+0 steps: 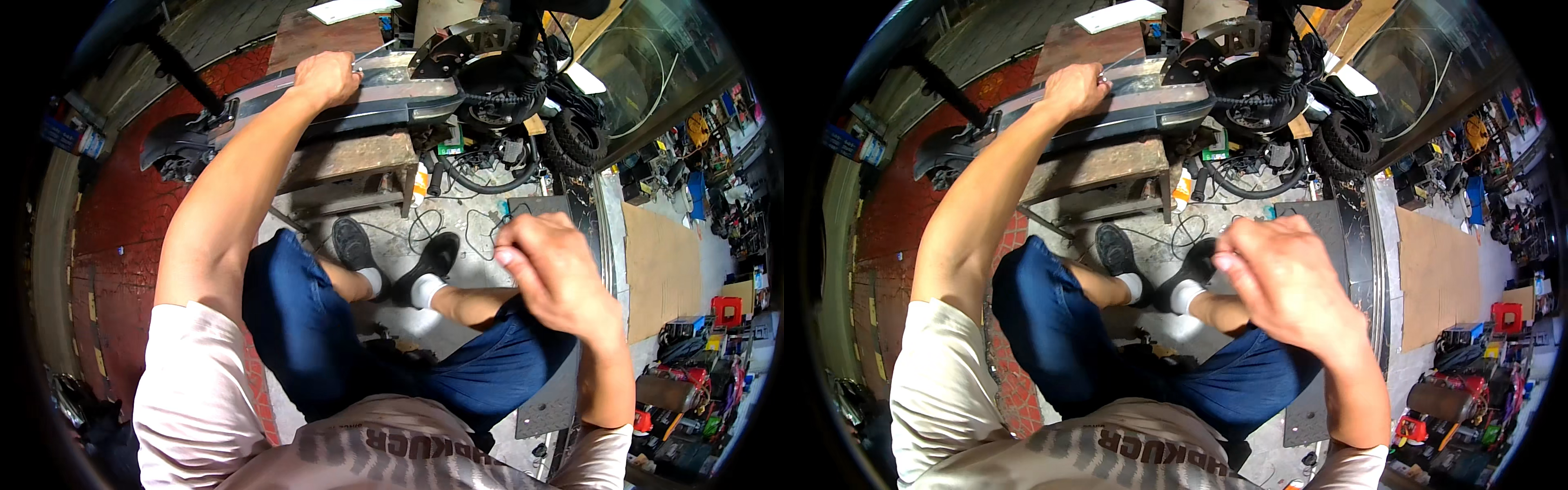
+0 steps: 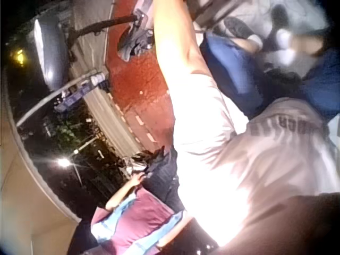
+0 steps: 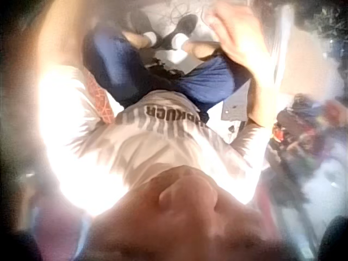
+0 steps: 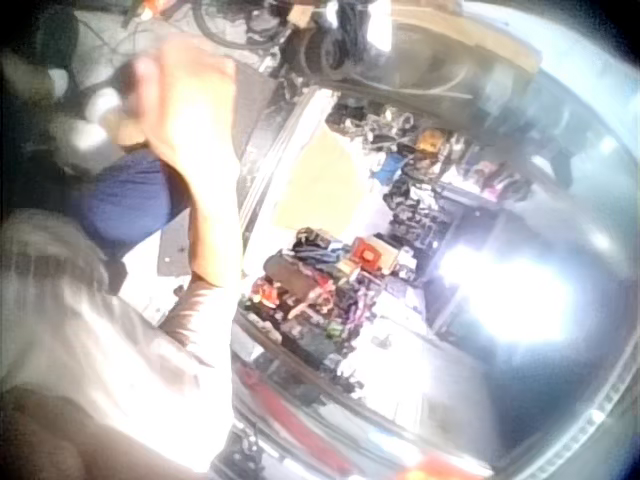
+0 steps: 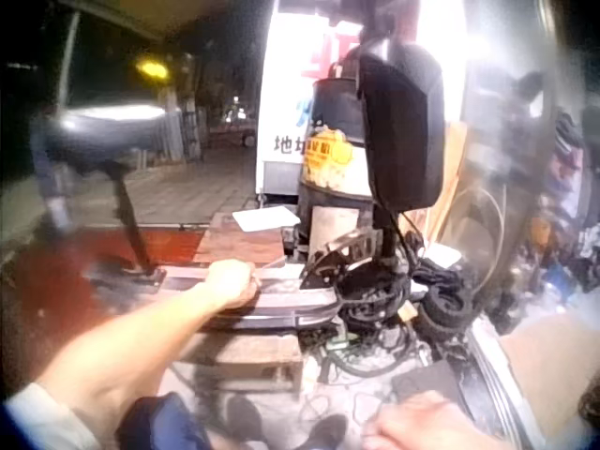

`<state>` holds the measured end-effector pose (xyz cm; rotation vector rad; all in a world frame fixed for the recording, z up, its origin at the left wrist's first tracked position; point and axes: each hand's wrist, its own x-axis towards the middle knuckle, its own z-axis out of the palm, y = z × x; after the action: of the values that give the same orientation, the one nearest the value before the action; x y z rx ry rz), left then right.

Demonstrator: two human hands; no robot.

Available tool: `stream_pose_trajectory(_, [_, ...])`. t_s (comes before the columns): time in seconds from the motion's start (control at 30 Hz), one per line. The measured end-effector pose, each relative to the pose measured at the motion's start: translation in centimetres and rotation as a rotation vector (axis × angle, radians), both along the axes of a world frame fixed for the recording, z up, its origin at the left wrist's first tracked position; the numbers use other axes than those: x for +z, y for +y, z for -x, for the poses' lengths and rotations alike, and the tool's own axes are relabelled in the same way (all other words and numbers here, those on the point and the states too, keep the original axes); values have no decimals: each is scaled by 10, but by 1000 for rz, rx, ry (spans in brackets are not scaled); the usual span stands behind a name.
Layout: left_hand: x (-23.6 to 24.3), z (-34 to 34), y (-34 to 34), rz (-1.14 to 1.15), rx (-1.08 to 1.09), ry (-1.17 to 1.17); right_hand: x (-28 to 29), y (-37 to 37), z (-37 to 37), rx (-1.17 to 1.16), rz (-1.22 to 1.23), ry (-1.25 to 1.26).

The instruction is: The person works on the internal electrical components and wiring of an electric scooter using an allen key and a screwdriver, tightening screws and organizing wires near the rear assembly.

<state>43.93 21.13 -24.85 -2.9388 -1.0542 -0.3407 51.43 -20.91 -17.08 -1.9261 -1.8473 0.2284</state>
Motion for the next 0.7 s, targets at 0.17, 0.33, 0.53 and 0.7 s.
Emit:
stream_pose_trajectory(0.17, [-42,-34,27,98,118,-154,-32,88,-31,165,-115,-181])
stream_pose_trajectory(0.33, [-31,-29,27,212,200,-266,-71,204,-70,233,-200,-257])
stream_pose_trajectory(0.53, [-33,-26,48,337,130,-269,-113,285,-101,128,-293,-245])
stream_pose_trajectory(0.7, [-28,-28,44,390,139,-299,-122,285,-100,27,-352,-115])
